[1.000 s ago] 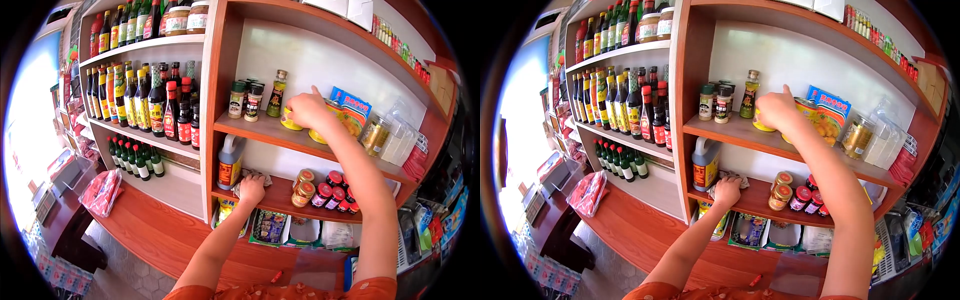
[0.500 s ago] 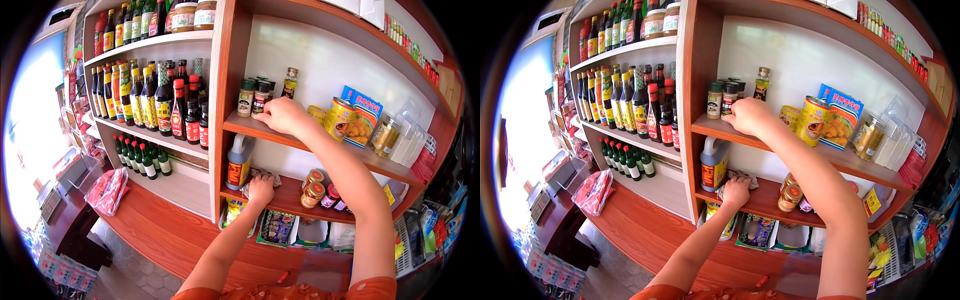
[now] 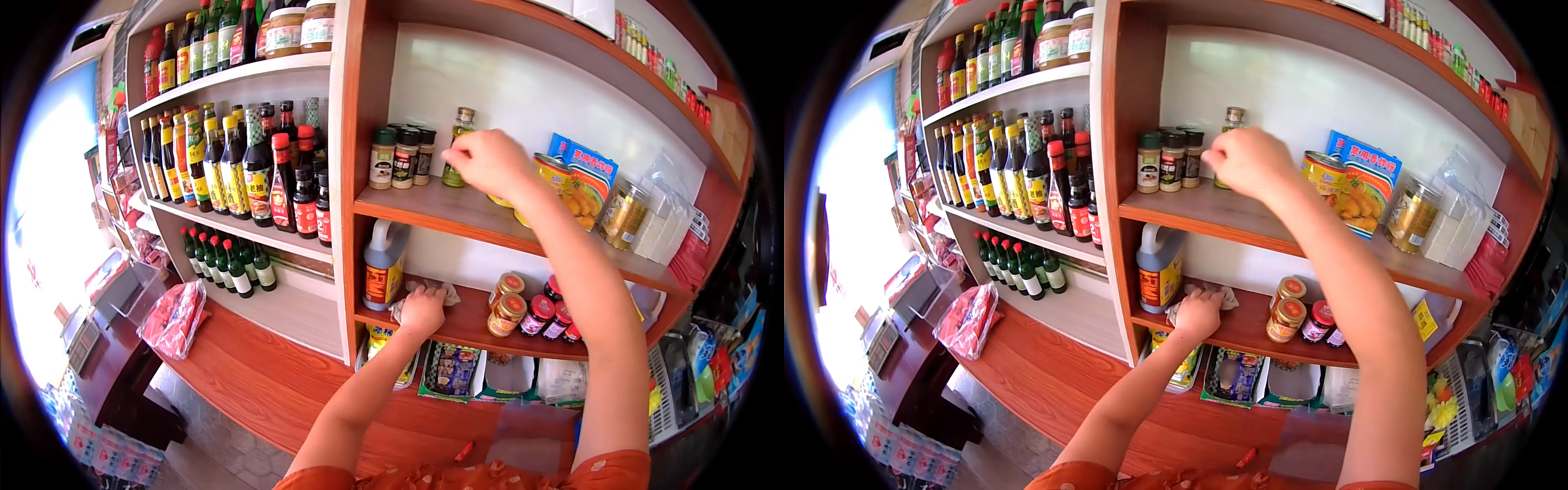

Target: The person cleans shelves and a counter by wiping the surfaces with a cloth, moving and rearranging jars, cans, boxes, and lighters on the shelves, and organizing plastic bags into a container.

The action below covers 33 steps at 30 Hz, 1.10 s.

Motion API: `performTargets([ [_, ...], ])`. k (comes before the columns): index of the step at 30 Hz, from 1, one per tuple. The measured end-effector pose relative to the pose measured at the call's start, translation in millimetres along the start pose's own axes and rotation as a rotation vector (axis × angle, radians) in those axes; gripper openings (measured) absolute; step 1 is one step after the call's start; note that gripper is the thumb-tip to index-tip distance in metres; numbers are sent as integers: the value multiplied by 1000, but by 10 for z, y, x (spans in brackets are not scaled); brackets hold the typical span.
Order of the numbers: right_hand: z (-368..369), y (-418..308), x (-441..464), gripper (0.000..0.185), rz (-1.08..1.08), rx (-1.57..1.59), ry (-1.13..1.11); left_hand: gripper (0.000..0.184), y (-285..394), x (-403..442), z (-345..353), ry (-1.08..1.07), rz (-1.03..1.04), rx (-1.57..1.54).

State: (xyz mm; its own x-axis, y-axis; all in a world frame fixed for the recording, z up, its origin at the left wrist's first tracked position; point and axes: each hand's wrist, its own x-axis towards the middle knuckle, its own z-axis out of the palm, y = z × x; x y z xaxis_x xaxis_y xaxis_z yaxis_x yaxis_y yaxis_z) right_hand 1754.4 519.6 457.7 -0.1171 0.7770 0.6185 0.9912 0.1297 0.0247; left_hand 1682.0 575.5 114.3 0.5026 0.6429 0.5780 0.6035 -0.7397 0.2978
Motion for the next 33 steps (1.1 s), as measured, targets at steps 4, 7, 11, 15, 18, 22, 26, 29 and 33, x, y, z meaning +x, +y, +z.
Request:
performTargets([
  [4,-452,357,-188,27,13,-81,173,27,81,-208,-453,2,17,-456],
  [7,-533,629,-282,27,-25,-218,202,27,332,-287,-1169,25,-151,-878],
  [11,-474,633,-302,18,-151,-509,72,28,661,3,-2262,581,296,-353],
  [15,-378,358,-111,20,-116,-592,-94,26,755,781,-2490,659,388,-41],
  [18,-316,224,135,20,77,-438,-157,28,682,1049,-2124,226,245,206],
  [22,-124,262,378,43,301,-194,-125,28,701,1063,-2102,234,241,166],
  [26,180,456,598,54,413,78,-269,29,704,1095,-2180,114,212,147],
  [29,371,518,723,50,452,312,-277,31,736,1117,-2254,8,198,115],
  [33,493,457,793,49,415,377,-270,33,770,1183,-2315,-114,154,119],
])
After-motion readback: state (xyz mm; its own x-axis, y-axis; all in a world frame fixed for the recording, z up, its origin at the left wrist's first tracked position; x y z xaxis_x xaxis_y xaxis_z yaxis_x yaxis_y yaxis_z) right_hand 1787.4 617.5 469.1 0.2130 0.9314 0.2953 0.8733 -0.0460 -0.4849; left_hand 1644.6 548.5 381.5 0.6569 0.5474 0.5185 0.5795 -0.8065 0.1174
